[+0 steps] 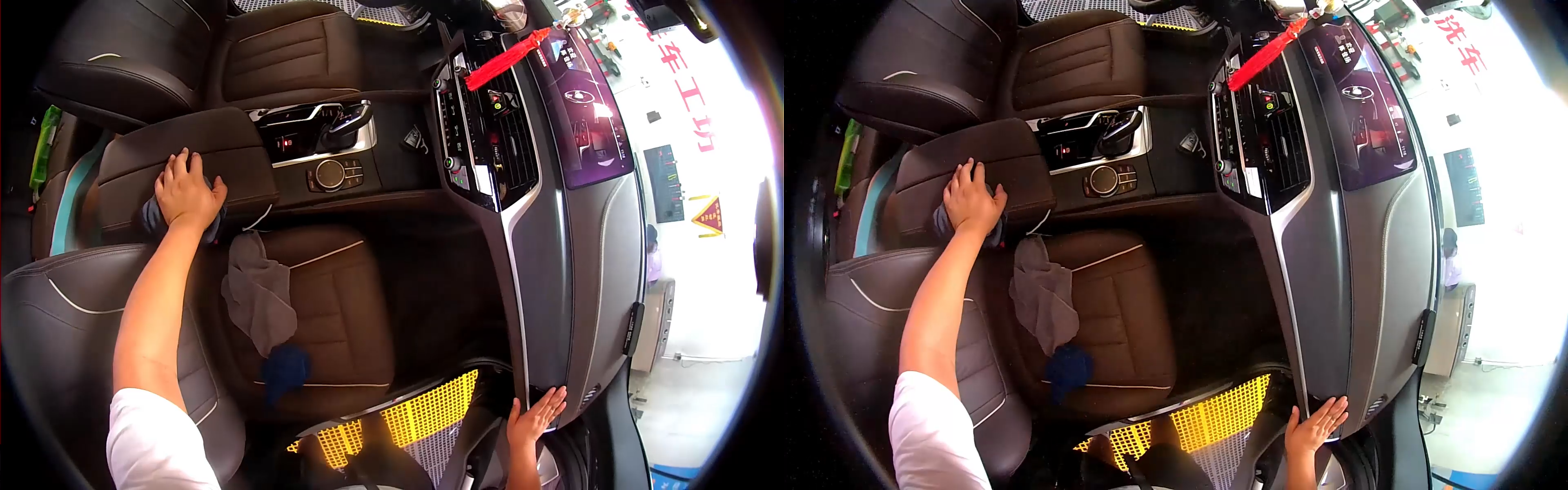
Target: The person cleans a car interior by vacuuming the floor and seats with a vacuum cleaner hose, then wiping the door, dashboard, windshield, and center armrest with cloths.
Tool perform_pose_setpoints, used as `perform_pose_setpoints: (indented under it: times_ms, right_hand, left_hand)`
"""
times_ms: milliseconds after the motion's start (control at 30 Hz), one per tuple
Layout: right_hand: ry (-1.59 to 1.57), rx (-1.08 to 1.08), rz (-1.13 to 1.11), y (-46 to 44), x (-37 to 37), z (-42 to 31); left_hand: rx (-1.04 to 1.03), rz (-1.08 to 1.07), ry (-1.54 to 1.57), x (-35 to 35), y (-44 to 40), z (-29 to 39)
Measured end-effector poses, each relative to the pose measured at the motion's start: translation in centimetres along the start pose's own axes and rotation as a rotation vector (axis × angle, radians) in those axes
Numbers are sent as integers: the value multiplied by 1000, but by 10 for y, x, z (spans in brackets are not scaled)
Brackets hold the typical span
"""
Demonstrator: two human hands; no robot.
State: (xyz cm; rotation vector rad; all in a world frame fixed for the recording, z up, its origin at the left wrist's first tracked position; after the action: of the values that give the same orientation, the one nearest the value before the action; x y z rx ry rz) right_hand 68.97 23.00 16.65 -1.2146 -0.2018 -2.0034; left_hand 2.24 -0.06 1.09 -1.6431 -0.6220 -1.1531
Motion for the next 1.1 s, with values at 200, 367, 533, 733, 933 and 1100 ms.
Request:
perform_pose_setpoints:
  times_ms: [200, 367, 533, 733, 933, 1100]
  right_hand:
    - [60, 56, 91, 5, -13, 4]
    - [69, 45, 107, 5, -15, 3]
    - [54, 34, 119, 7, -19, 5]
    - [48, 32, 126, 6, -17, 3]
    - [51, 31, 137, 4, -16, 2]
    - [41, 32, 141, 4, -15, 1]
  left_hand:
    - [2, -13, -12, 1, 0, 0]
    - [11, 1, -7, 0, 1, 0]
    - [13, 4, -12, 0, 2, 0]
    - [10, 12, -11, 1, 3, 0]
    - [11, -25, -2, 0, 3, -1]
    - [15, -39, -2, 2, 3, 0]
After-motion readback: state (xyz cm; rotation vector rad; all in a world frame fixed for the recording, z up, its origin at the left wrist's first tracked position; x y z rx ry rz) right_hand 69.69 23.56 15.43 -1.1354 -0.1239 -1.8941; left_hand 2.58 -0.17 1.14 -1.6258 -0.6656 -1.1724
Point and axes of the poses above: each hand's wrist, its own y-axis away from the middle knuckle, its own x-axis out of the back of the hand, z = x × y, the point moved 1 cm from there along -y, towards the middle knuckle, and after that the axes turned 9 degrees about z, right-handed, at the moved point
